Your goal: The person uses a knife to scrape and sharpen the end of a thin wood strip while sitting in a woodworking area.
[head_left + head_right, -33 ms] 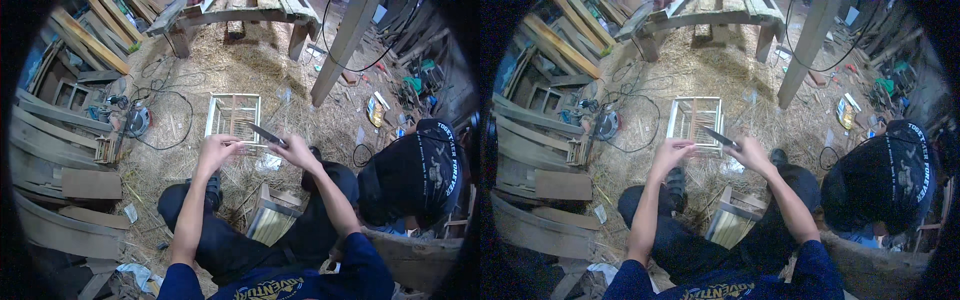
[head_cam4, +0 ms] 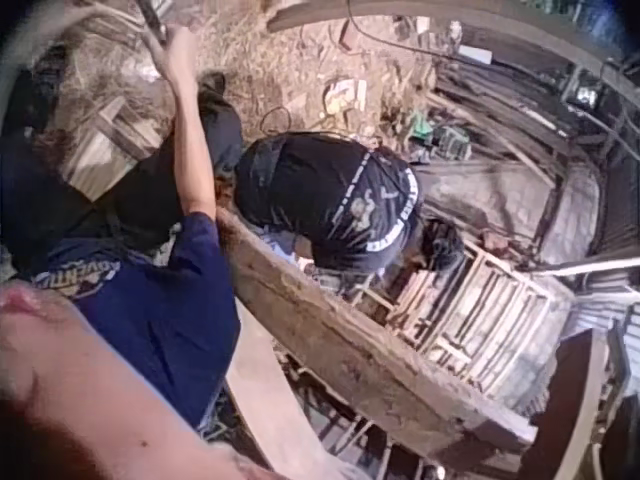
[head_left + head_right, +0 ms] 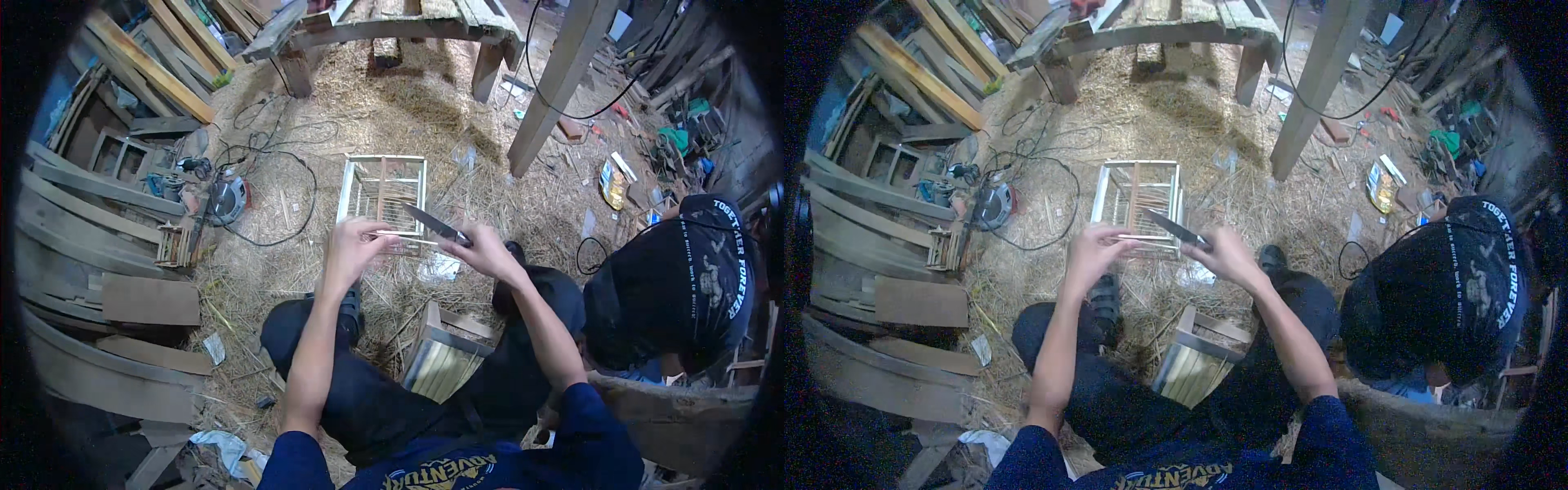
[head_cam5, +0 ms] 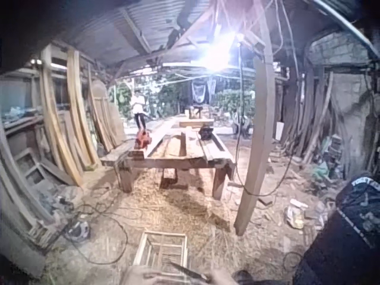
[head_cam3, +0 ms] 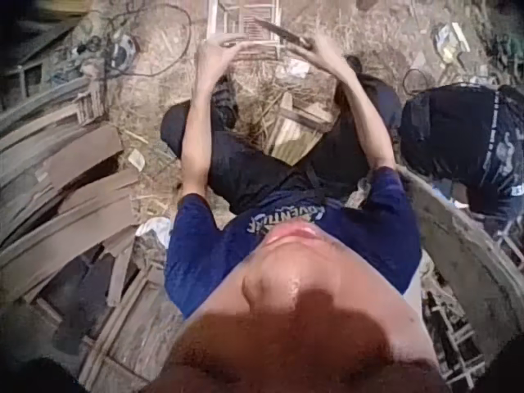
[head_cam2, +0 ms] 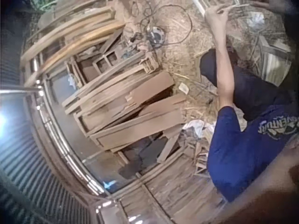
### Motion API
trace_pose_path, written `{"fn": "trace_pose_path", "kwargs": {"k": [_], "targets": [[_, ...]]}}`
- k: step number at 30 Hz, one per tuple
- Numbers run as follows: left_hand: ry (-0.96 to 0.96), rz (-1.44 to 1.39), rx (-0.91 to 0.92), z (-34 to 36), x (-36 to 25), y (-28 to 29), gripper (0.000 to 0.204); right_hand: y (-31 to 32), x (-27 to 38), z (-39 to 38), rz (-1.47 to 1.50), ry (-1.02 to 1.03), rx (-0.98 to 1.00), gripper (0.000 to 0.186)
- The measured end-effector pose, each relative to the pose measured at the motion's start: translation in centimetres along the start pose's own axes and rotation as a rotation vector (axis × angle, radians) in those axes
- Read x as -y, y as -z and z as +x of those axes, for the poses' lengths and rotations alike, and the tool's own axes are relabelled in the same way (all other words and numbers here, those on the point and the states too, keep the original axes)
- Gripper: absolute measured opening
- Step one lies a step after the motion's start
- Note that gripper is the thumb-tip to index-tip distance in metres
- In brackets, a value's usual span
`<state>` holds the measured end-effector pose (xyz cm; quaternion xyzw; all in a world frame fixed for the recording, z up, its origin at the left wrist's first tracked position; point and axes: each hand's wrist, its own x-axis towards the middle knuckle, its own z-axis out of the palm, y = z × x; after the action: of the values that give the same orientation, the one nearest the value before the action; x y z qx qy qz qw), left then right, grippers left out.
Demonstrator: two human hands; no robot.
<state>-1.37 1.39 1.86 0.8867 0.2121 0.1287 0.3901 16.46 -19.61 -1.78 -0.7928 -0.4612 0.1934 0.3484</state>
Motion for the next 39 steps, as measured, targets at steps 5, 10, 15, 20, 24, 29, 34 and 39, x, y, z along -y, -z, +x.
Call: {"fn": "trace_pose_path", "kwargs": {"k": [5,10,15,20,24,29,34,39], "targets": [[-0.104,-0.146,-0.644,-4.2,-3.6,-2.1,0.060,-0.1,4.2,-3.8,0.545,-0.266,0.015,0.031],[-0.020,-0.638,-0.296,-7.3,-2.3,-8.0,0.040,-2.4,5.7,-5.1,1.232,-0.450,0.212,0.023],[0.085,-0.696,-0.190,-6.7,-3.4,-8.4,0.030,-4.3,6.2,-5.4,1.358,-0.481,0.205,0.021],[0.002,-0.776,-0.282,-6.8,-3.4,-7.5,0.027,-3.9,5.6,-4.4,1.080,-0.257,0.083,0.027],[0.104,-1.031,-0.130,-7.0,-2.1,-8.0,0.024,-2.6,3.7,-2.7,0.636,0.001,-0.029,0.043],[0.226,-1.080,-0.098,-7.4,-2.0,-7.3,0.023,1.2,6.3,-1.6,0.176,0.208,0.179,0.037],[0.311,-0.961,-0.091,-6.2,-1.5,-8.7,0.019,-1.8,2.4,-0.3,0.118,0.425,-0.001,0.041],[0.300,-1.034,-0.080,-5.0,0.5,-10.0,0.015,-3.7,2.2,-0.4,0.143,0.279,0.085,0.038]]}}
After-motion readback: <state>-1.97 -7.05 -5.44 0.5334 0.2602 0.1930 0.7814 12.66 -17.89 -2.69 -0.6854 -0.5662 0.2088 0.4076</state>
